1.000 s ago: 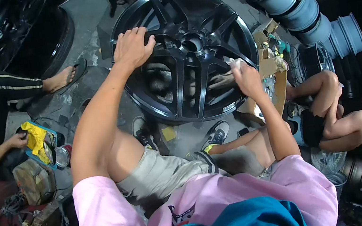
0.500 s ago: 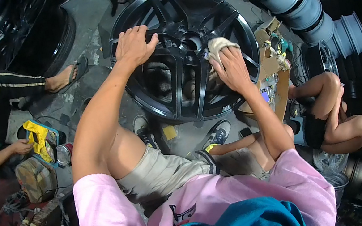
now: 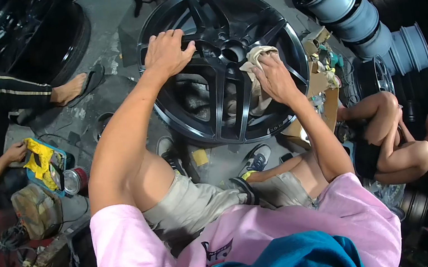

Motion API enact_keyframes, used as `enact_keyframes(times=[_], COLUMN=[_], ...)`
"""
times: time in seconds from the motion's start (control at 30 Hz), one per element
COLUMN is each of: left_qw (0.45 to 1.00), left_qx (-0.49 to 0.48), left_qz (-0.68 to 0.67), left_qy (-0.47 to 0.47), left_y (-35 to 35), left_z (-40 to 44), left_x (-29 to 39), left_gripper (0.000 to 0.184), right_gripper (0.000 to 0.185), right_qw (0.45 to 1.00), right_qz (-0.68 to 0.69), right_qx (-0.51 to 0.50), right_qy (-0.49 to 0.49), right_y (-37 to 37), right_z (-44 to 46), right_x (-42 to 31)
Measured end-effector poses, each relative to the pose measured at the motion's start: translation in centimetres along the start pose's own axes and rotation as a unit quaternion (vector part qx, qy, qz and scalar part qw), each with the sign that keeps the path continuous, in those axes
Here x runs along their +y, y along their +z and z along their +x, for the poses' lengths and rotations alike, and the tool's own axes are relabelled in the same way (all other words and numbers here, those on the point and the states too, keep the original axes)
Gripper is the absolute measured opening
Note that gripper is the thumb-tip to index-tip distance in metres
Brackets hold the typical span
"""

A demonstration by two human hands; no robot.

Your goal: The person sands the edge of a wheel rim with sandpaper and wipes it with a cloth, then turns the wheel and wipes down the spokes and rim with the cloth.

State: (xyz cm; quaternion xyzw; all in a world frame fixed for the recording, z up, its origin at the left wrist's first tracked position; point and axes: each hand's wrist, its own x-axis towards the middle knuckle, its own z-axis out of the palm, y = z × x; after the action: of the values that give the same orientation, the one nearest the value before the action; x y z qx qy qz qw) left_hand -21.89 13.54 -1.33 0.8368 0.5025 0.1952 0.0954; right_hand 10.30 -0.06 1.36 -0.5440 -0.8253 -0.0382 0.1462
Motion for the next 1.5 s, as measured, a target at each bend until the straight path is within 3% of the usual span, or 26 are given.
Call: enact_keyframes(times=[0.17, 0.3, 0.33, 0.4, 0.53, 0.6, 0.67, 0.73, 0.8, 0.87, 1.07, 1.13, 1.17, 1.23, 1.27, 1.3, 1.33, 1.43, 1.5], left_qw=[0.999, 1.0, 1.0, 1.0, 1.0, 0.999, 0.999, 0.999, 1.0, 1.0, 0.999, 0.998, 0.998, 0.997, 0.997, 0.997, 0.996, 0.997, 0.996], left_qx=[0.05, 0.015, 0.015, 0.013, 0.028, 0.032, 0.027, 0.036, -0.002, 0.003, 0.029, 0.041, 0.051, 0.06, 0.063, 0.059, 0.065, 0.055, 0.063], left_qz=[0.002, -0.004, -0.001, -0.005, -0.011, -0.016, -0.026, -0.02, -0.011, -0.022, -0.028, -0.041, -0.038, -0.045, -0.051, -0.05, -0.052, -0.054, -0.055], left_qy=[0.014, 0.006, 0.007, 0.009, 0.003, 0.004, -0.002, 0.005, 0.001, 0.003, 0.004, 0.004, 0.01, 0.011, 0.012, 0.011, 0.016, 0.014, 0.019], left_y=[0.7, 0.2, 0.2, 0.3, 0.5, 0.3, 0.6, 0.4, 0.0, -0.3, -0.3, -0.1, 0.1, 0.3, 0.3, 0.3, 0.3, 0.0, -0.6], left_z=[-0.1, 0.2, 0.3, 0.2, -0.1, 0.0, 0.2, 0.3, 0.3, 0.4, 0.4, 0.5, 0.5, 0.5, 0.5, 0.5, 0.5, 0.6, 0.5], left_x=[-0.5, 0.1, 0.1, 0.0, 0.1, 0.2, -0.1, 0.3, 0.5, 0.6, 0.6, 0.6, 0.5, 0.3, 0.4, 0.3, 0.3, 0.6, 0.7], left_gripper=[0.051, 0.05, 0.05, 0.05, 0.052, 0.052, 0.054, 0.053, 0.053, 0.053, 0.048, 0.047, 0.047, 0.047, 0.047, 0.047, 0.046, 0.044, 0.042], right_gripper=[0.032, 0.039, 0.039, 0.042, 0.045, 0.043, 0.039, 0.037, 0.035, 0.031, 0.03, 0.028, 0.031, 0.038, 0.038, 0.04, 0.041, 0.034, 0.04], right_qw=[0.989, 0.995, 0.995, 0.978, 0.968, 0.988, 0.993, 0.992, 0.994, 0.991, 0.991, 0.982, 0.96, 0.853, 0.891, 0.874, 0.828, 0.789, 0.859], right_qz=[0.121, -0.084, -0.083, -0.196, -0.198, -0.142, -0.088, 0.033, 0.033, -0.089, -0.068, 0.013, 0.151, 0.418, 0.312, 0.319, 0.42, 0.523, 0.419], right_qx=[-0.068, 0.054, 0.057, -0.035, -0.085, 0.054, 0.069, 0.12, 0.106, 0.085, 0.037, 0.07, 0.109, 0.183, 0.202, 0.242, 0.305, 0.322, 0.291], right_qy=[0.045, -0.011, -0.01, 0.056, 0.13, 0.034, 0.05, -0.014, 0.009, 0.049, 0.108, 0.173, 0.209, 0.255, 0.259, 0.276, 0.213, 0.032, 0.034], right_y=[-0.4, 2.5, 3.5, 5.1, 6.2, 5.7, 4.3, 3.8, 3.6, 4.2, 5.8, 5.3, 4.9, 3.4, -0.1, -2.7, -6.3, -16.3, -16.4], right_z=[1.2, 3.9, 5.6, 7.9, 9.4, 7.6, 6.2, 5.2, 5.0, 6.3, 9.3, 9.2, 9.0, 10.0, 11.1, 12.9, 15.1, 20.5, 21.9], right_x=[1.2, 3.5, 4.3, 5.2, 5.5, 5.2, 3.2, 1.4, 0.7, 1.2, 2.7, 2.7, 3.0, 4.2, 3.9, 5.1, 4.7, 2.3, -0.1])
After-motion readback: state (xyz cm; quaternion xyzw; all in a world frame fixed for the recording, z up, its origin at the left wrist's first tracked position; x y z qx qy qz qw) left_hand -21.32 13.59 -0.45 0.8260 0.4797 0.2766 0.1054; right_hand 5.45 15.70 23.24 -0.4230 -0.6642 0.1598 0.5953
